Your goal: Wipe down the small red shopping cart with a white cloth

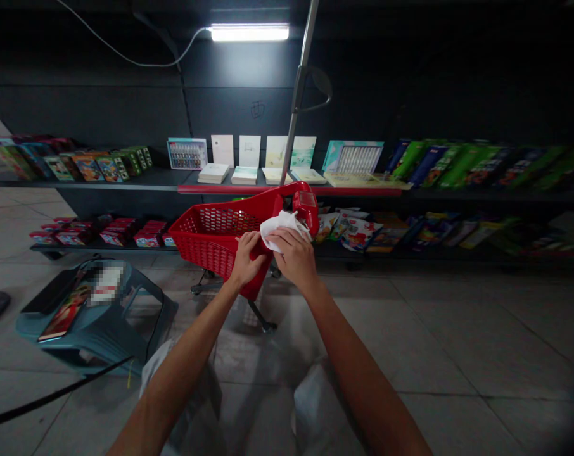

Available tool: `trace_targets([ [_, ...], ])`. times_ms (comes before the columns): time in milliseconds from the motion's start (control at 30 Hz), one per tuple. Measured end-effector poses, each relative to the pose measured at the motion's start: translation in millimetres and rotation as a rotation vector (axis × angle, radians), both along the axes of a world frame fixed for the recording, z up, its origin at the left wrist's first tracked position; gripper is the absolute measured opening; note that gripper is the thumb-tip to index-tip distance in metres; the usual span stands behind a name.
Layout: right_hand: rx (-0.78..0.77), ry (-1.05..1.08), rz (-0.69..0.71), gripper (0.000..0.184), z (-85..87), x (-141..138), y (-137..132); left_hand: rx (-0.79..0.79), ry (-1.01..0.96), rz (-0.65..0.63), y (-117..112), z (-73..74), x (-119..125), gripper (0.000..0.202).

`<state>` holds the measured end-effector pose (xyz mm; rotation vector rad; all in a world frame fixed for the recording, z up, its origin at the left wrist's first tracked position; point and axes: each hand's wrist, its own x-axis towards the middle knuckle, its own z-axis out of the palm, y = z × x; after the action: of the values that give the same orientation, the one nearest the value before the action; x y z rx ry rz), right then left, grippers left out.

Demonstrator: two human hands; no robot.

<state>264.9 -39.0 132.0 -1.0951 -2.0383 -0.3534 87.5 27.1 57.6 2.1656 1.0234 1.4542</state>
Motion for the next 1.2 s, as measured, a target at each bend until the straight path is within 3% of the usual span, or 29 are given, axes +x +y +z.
trace_targets([
  [300, -0.02, -0.092, 0.045, 0.026, 13.8, 18, -1, 0.002, -0.01, 0.001, -3, 3.9, 0, 0.062],
  [567, 0.06, 0.064, -0.089, 0.027, 11.8, 44, 21, -0.036, -0.009, -0.004, -17, 18.2, -7, 0.059],
  [733, 0.123, 0.145, -0.078, 0.021, 8.7, 27, 14, -0.005, -0.003, 0.001, -26, 20.3, -18, 0.056],
  [1033, 0.06, 0.142, -0.037, 0.02, 15.0, -8, -14, 0.051, 0.019, 0.032, -29, 11.7, -47, 0.048],
  [1200, 0.055, 0.148, -0.039, 0.02, 13.8, -14, -22, 0.12, 0.105, -0.007, -33, 7.9, -53, 0.06],
])
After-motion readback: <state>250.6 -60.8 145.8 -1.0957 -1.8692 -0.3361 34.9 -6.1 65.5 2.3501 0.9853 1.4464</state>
